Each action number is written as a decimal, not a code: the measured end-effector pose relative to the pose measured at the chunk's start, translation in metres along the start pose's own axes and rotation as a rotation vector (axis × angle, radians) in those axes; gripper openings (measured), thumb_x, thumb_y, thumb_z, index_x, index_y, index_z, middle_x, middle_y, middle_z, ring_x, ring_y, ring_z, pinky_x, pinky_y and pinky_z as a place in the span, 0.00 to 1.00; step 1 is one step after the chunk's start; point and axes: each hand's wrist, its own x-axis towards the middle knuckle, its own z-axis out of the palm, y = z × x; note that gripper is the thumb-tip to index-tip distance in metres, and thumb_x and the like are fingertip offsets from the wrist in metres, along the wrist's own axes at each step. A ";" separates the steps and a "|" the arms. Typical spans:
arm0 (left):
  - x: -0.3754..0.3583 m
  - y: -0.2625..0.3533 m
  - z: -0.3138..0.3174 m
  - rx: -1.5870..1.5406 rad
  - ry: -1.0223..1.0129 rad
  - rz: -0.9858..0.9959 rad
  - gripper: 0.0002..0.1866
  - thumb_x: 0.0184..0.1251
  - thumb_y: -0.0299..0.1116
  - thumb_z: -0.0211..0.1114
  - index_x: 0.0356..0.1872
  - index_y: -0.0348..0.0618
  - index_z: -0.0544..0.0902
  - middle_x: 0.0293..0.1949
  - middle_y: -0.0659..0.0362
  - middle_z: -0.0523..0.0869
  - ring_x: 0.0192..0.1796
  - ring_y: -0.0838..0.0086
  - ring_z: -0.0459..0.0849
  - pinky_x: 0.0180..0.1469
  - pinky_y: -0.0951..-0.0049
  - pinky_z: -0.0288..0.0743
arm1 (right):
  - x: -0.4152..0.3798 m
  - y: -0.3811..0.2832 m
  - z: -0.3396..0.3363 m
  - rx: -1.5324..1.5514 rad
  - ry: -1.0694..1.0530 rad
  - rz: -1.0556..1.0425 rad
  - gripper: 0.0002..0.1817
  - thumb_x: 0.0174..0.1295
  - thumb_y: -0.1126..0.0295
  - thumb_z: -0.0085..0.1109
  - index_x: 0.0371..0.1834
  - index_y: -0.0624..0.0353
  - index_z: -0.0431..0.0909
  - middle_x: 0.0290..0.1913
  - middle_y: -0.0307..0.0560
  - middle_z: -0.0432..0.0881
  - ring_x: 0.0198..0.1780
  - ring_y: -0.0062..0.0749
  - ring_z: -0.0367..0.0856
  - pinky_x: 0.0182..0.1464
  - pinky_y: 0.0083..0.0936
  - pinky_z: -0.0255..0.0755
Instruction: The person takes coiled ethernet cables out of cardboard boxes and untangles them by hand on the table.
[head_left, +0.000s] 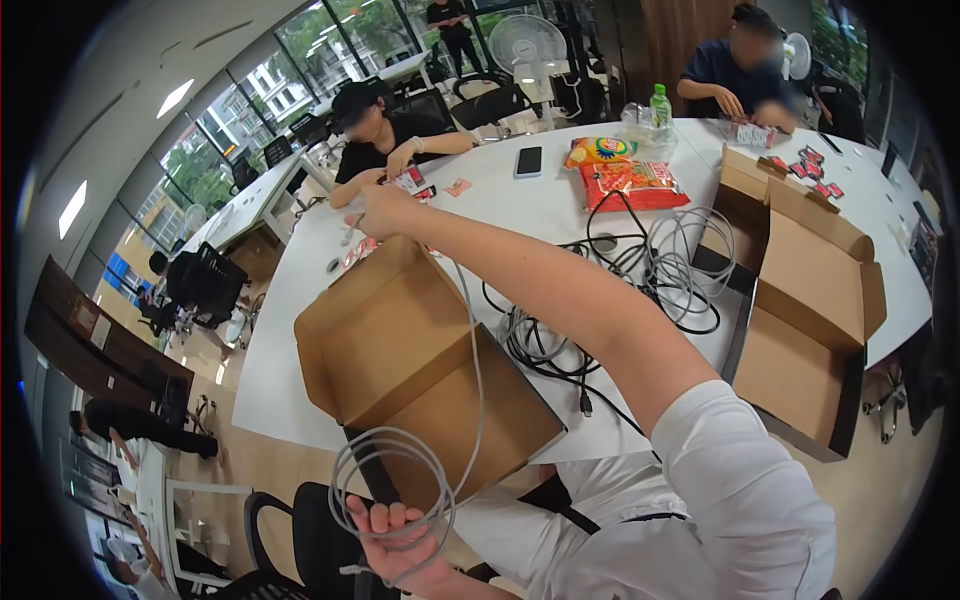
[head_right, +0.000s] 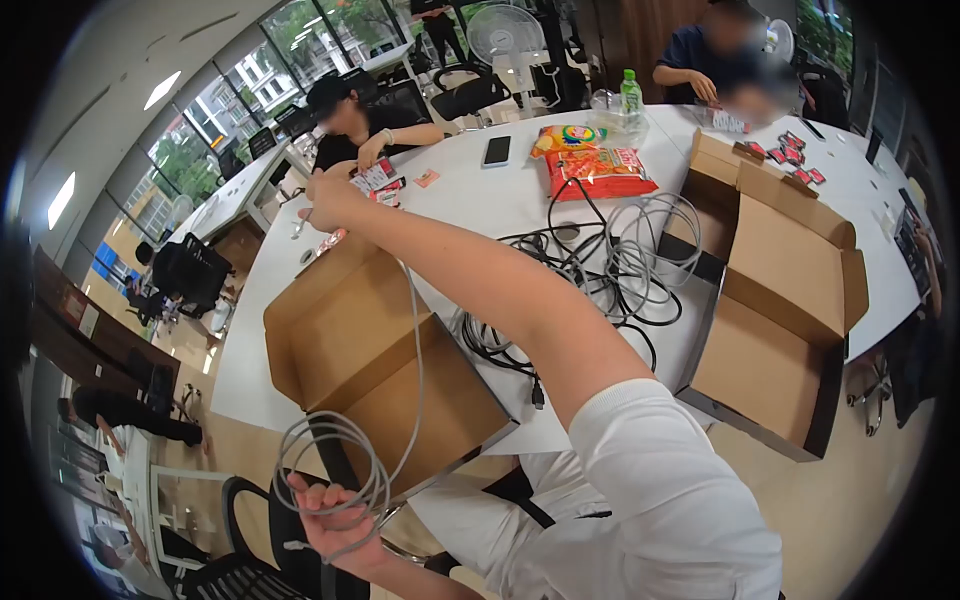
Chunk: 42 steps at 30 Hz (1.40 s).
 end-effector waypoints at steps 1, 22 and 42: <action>-0.005 0.004 -0.003 0.003 -0.027 0.018 0.20 0.77 0.38 0.46 0.66 0.47 0.67 0.38 0.62 0.77 0.38 0.69 0.75 0.48 0.62 0.76 | 0.003 -0.002 -0.002 0.109 -0.053 0.006 0.34 0.57 0.52 0.63 0.55 0.74 0.72 0.50 0.70 0.79 0.51 0.57 0.80 0.54 0.44 0.72; 0.009 -0.008 0.012 0.231 -0.044 0.050 0.37 0.62 0.45 0.56 0.72 0.44 0.59 0.39 0.61 0.69 0.37 0.72 0.65 0.44 0.68 0.62 | -0.033 0.074 -0.068 -0.282 0.030 -0.123 0.29 0.62 0.55 0.60 0.55 0.71 0.73 0.41 0.68 0.82 0.45 0.59 0.82 0.47 0.42 0.75; 0.119 -0.087 0.029 0.286 -0.533 -0.375 0.21 0.74 0.38 0.45 0.64 0.43 0.67 0.55 0.53 0.76 0.50 0.62 0.79 0.51 0.65 0.75 | -0.323 0.238 -0.381 -0.869 0.840 0.320 0.19 0.69 0.57 0.51 0.24 0.57 0.77 0.21 0.56 0.80 0.28 0.53 0.81 0.30 0.47 0.71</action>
